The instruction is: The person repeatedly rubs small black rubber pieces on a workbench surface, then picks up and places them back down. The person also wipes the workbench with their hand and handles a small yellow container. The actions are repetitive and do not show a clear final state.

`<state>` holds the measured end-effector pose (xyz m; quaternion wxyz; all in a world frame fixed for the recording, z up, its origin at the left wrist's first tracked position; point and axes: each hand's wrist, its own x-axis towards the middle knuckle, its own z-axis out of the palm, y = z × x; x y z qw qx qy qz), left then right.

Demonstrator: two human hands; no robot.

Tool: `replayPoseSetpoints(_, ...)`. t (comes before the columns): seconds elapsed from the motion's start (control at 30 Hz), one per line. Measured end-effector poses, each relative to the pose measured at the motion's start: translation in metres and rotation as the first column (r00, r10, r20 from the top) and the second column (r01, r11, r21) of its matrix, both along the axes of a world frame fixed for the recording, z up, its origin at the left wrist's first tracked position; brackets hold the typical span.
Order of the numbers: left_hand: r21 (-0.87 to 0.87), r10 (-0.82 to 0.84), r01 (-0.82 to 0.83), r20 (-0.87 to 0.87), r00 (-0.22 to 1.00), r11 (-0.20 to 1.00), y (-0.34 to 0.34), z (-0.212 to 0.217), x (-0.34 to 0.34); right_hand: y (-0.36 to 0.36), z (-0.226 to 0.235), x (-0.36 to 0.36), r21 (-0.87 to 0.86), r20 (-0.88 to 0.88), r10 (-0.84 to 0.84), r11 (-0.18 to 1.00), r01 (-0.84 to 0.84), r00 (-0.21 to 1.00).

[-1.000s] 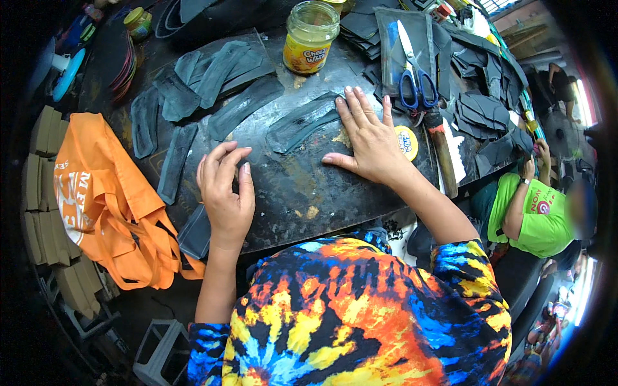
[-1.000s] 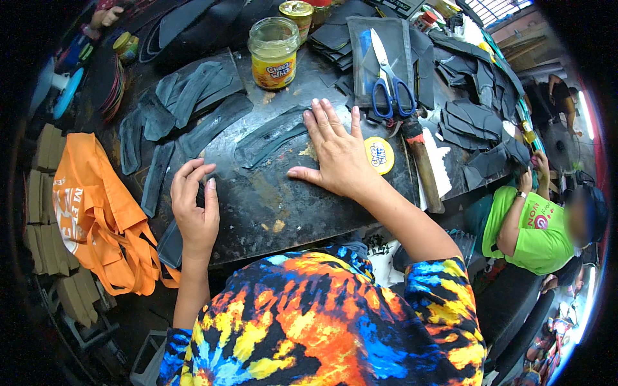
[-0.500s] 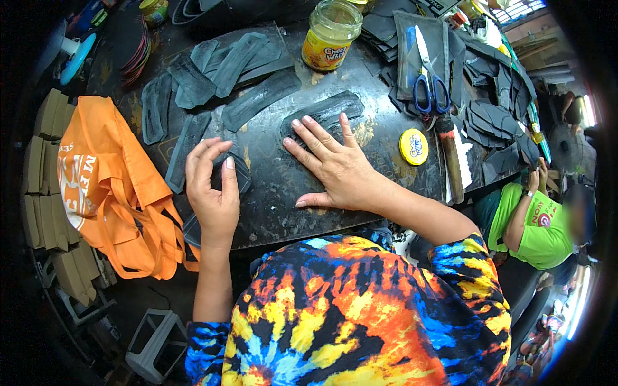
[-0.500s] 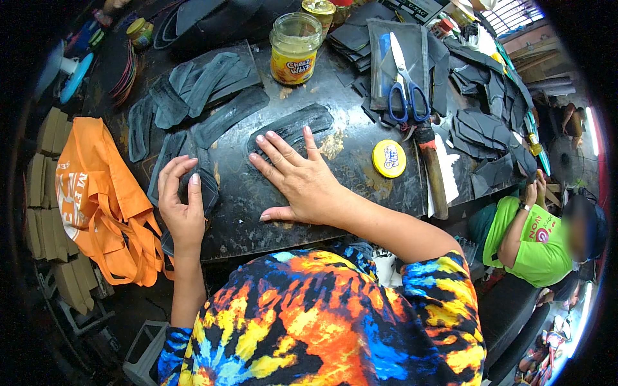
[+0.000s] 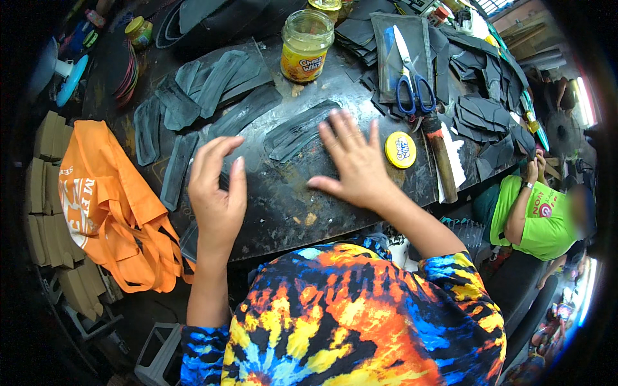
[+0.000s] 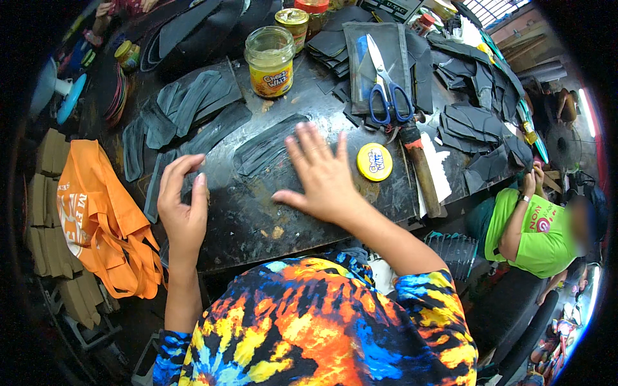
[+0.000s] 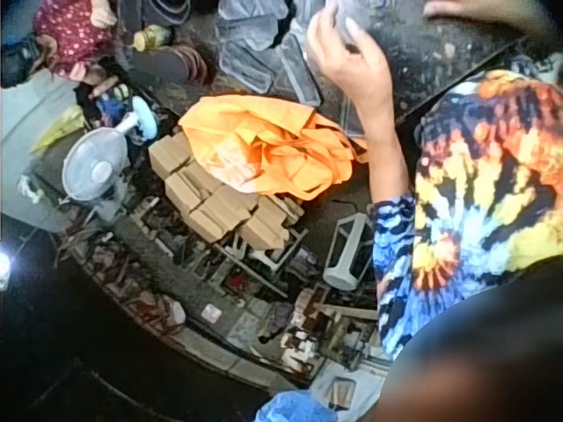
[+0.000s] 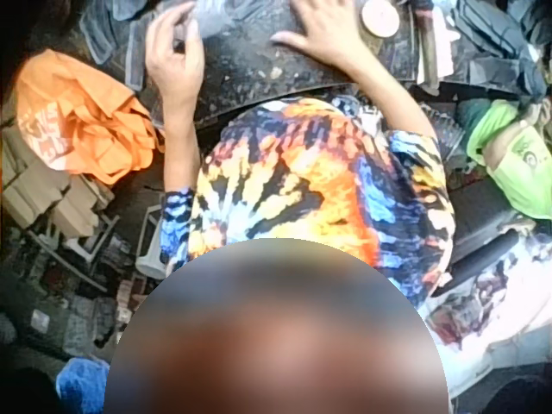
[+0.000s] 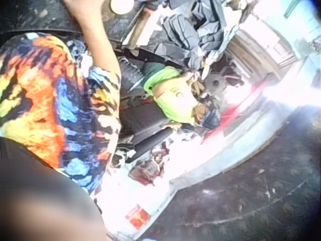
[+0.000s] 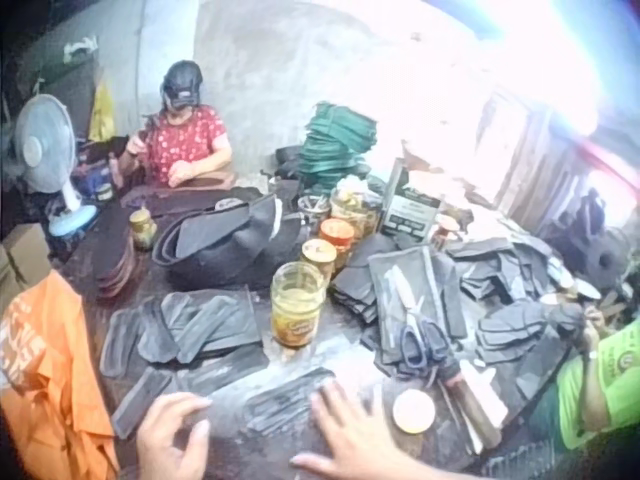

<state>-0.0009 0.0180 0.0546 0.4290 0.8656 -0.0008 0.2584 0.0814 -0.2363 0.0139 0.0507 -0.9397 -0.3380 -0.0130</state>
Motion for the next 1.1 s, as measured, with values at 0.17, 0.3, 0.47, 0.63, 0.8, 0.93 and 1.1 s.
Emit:
replayPoseSetpoints(0.17,0.167,-0.118,0.118,-0.013,0.993,0.979,-0.025,-0.001,0.052,0.007,0.009,-0.009,0.265,-0.115,0.188,0.952,-0.152,0.975)
replayPoseSetpoints(0.3,0.342,-0.077,0.143,-0.200,0.977,0.929,-0.034,-0.015,0.084,-0.017,0.017,0.022,0.322,0.004,0.079,0.944,-0.076,0.997)
replayPoseSetpoints(0.47,0.498,-0.014,0.183,-0.325,0.946,0.848,-0.039,-0.033,0.094,-0.015,0.008,0.056,0.132,0.160,0.047,0.989,-0.069,0.986)
replayPoseSetpoints(0.63,0.445,-0.041,0.112,-0.168,0.985,0.889,-0.050,-0.036,0.097,-0.015,0.021,0.064,0.372,0.136,-0.041,0.928,-0.013,0.990)
replayPoseSetpoints(0.8,0.160,-0.207,0.221,-0.104,0.973,0.962,-0.052,-0.022,0.091,-0.032,0.046,0.058,0.518,0.086,-0.063,0.855,0.009,0.994)
replayPoseSetpoints(0.93,0.097,-0.197,0.189,0.075,0.978,0.977,-0.014,0.004,0.078,-0.037,0.066,0.057,0.524,0.115,-0.050,0.852,-0.017,0.992)
replayPoseSetpoints(1.1,0.177,-0.084,0.128,-0.237,0.968,0.976,0.065,0.015,0.060,-0.014,0.093,0.083,0.489,0.223,0.043,0.859,-0.150,0.974)
